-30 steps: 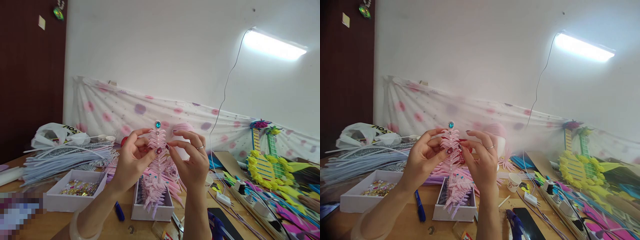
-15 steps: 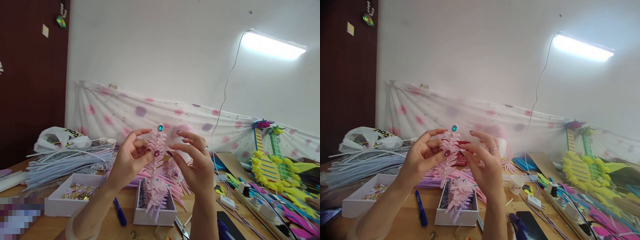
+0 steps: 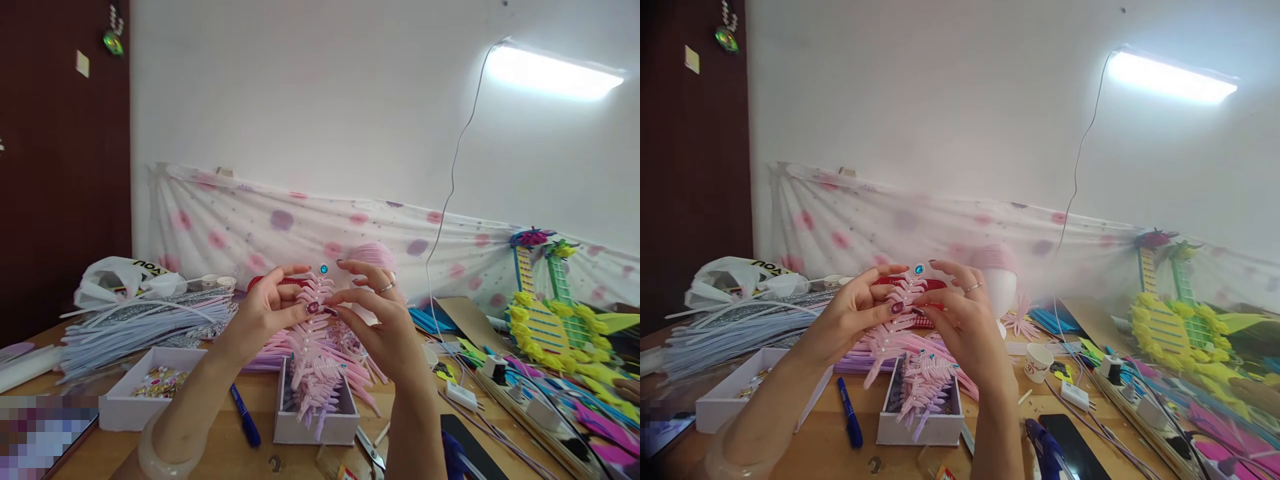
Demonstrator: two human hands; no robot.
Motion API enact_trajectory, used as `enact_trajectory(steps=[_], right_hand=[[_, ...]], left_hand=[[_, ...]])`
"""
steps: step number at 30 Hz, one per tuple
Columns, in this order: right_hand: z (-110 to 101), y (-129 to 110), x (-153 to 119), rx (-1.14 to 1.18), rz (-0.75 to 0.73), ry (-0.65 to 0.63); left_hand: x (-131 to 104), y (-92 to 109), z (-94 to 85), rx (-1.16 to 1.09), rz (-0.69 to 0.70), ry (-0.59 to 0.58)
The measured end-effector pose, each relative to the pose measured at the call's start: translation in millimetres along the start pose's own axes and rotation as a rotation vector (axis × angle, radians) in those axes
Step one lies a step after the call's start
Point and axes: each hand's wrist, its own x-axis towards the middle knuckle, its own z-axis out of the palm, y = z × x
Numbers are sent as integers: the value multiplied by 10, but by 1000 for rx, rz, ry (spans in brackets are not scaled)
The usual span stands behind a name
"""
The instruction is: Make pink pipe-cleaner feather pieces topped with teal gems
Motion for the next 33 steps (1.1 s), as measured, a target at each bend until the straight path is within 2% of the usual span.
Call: enact_trajectory(steps=[9,16,23,33], right_hand=[[3,-6,8,-28,-29,28],[83,-38,29,-24,-55,161],[60,-71,38,38,-75,99],[141,-103,58,-56,-141,263]], left_hand=[[14,28,-11,-14,27,-9],[-23,33,35,41,132,101],[-30,57,-3,-28,116,59],[-42,31,26,-13,145,112]])
